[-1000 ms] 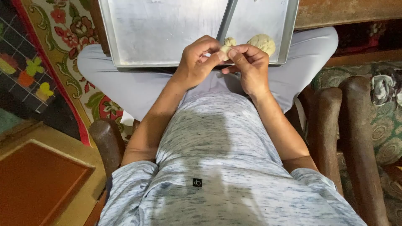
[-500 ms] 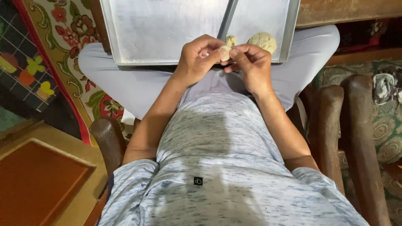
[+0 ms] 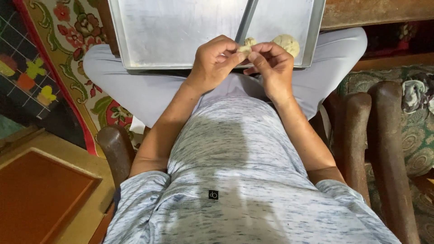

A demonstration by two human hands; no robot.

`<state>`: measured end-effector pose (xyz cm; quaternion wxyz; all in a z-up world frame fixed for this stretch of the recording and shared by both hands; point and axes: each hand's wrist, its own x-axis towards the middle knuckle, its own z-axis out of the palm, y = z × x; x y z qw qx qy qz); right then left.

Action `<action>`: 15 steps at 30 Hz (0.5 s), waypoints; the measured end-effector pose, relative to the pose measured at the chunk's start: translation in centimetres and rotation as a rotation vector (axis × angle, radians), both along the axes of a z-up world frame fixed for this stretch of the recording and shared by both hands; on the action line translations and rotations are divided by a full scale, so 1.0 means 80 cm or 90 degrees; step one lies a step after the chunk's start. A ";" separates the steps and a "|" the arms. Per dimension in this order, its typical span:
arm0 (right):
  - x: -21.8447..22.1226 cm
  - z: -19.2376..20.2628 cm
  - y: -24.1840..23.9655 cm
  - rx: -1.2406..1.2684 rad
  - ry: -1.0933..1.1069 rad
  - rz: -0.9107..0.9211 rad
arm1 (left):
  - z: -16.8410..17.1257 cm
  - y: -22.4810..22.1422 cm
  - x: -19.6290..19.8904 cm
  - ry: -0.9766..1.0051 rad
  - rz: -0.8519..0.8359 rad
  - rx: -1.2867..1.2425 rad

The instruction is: Shaping dough into star shapes using a cookie cutter and placing them on a baking tray

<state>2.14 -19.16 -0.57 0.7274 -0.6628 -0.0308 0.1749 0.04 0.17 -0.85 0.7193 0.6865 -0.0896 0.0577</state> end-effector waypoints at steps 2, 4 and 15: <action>0.000 0.001 0.004 -0.020 -0.034 0.020 | 0.007 -0.003 0.000 -0.021 0.010 0.026; -0.001 -0.001 0.004 -0.041 -0.066 0.040 | 0.007 -0.007 -0.003 -0.040 0.018 0.050; 0.005 -0.013 0.000 0.066 0.077 -0.041 | -0.011 -0.007 -0.010 0.169 -0.001 -0.108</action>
